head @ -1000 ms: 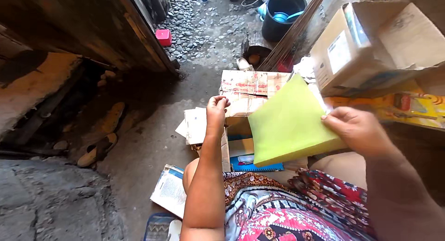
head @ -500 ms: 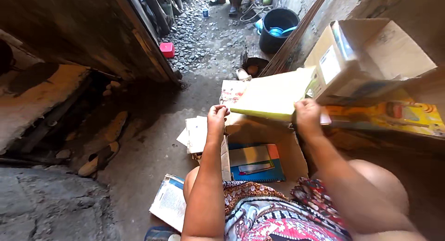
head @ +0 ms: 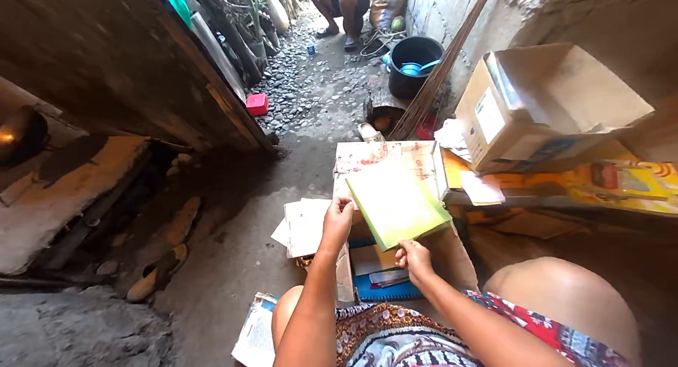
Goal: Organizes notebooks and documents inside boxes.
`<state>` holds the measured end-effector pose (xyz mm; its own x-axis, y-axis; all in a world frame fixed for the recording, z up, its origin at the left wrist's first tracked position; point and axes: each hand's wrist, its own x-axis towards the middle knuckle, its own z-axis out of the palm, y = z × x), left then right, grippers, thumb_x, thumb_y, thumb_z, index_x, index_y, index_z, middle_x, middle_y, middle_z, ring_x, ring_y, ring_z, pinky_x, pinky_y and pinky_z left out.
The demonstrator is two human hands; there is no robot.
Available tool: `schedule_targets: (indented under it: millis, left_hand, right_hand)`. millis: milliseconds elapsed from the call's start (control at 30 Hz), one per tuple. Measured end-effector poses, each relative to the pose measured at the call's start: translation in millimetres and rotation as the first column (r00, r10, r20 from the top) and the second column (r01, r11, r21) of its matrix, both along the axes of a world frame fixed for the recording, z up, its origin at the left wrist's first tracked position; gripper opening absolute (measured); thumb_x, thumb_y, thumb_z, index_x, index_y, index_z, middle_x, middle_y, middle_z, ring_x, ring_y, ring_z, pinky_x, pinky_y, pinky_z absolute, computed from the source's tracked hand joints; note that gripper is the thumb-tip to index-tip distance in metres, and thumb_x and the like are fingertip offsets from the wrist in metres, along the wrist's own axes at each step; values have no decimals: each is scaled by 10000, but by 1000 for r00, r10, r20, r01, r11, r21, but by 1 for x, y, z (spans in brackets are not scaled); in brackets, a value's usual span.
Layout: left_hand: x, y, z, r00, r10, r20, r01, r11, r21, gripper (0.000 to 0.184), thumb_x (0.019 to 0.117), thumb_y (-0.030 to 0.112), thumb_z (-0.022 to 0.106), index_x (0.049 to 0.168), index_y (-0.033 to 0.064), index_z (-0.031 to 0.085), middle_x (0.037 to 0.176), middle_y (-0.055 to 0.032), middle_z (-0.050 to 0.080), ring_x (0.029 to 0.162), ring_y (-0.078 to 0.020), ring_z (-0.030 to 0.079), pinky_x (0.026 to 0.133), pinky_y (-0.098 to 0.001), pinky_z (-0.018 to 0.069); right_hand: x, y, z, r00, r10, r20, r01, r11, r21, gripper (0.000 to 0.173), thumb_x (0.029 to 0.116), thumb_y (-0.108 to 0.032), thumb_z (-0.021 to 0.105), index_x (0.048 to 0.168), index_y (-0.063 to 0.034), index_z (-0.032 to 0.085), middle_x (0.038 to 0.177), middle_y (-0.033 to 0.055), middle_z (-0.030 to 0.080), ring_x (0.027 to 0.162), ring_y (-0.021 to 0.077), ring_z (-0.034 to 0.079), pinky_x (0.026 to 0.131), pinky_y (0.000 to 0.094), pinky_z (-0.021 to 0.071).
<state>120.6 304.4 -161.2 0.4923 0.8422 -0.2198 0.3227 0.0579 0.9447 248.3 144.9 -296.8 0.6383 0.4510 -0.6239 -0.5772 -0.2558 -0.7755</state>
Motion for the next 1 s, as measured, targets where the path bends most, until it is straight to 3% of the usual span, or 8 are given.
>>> schedule_targets:
  millis: [167,300,433,533,600,667,800,1000]
  left_hand:
    - [13,-5,-11,966,-122,-226,142,987,75,298,1060,205,518,1265,11,612,1115,-138,691,994,-220,676,907,-434,541]
    - [26,-7,-19,921,-214,-326,241,969,47,331,1068,242,509,1294,20,604,1153,-152,689,1032,-239,680,939,-456,536]
    - [40,-10,-25,906,-237,-350,270,962,46,345,1075,259,504,1296,13,602,1141,-160,691,1041,-253,680,952,-466,534]
    - [47,-13,-28,932,-199,-302,229,971,65,412,1101,335,451,1303,7,595,1127,-175,687,1025,-262,676,940,-478,531]
    - [47,-15,-24,975,-120,-189,129,991,39,504,1116,393,380,1353,-19,548,1196,-216,659,1046,-285,676,919,-476,552]
    - [45,-18,-10,994,-16,-110,14,1000,-15,585,1122,447,294,1425,-18,480,1266,-229,630,1074,-300,666,889,-475,552]
    - [33,-12,0,993,110,-36,-112,993,-37,621,1118,481,254,1429,-11,470,1260,-209,636,1067,-290,668,863,-466,554]
    - [23,-20,6,994,110,-1,-110,994,-2,514,1105,396,362,1407,-4,472,1239,-193,642,1040,-261,670,835,-437,554]
  right_hand:
    - [18,0,-6,984,93,-150,-76,990,119,192,1051,-197,583,990,-16,563,604,55,580,433,137,513,455,308,508]
    - [18,5,0,985,169,26,-171,974,152,120,1022,-76,594,971,24,554,573,76,592,409,145,535,423,297,503]
    - [17,12,-1,936,246,252,-281,953,110,79,995,-40,592,957,29,582,600,79,623,410,138,550,409,287,489]
    - [18,14,-14,782,408,470,-444,895,-39,168,967,-130,617,981,32,660,760,117,671,612,208,646,618,406,569]
    - [18,16,-17,647,517,561,-524,835,-165,251,953,-217,601,1001,13,688,840,153,688,786,285,683,774,510,558]
    - [18,13,-2,498,647,578,-594,740,-316,327,994,-288,553,1084,-9,697,928,179,714,931,340,702,868,563,540]
    - [14,9,17,262,786,560,-644,575,-505,364,1030,-304,473,1194,-38,662,1010,201,728,1009,385,709,876,595,538]
    - [0,9,8,38,759,650,-640,518,-568,313,1008,-206,515,1224,-59,688,1013,220,732,959,414,723,805,616,560]
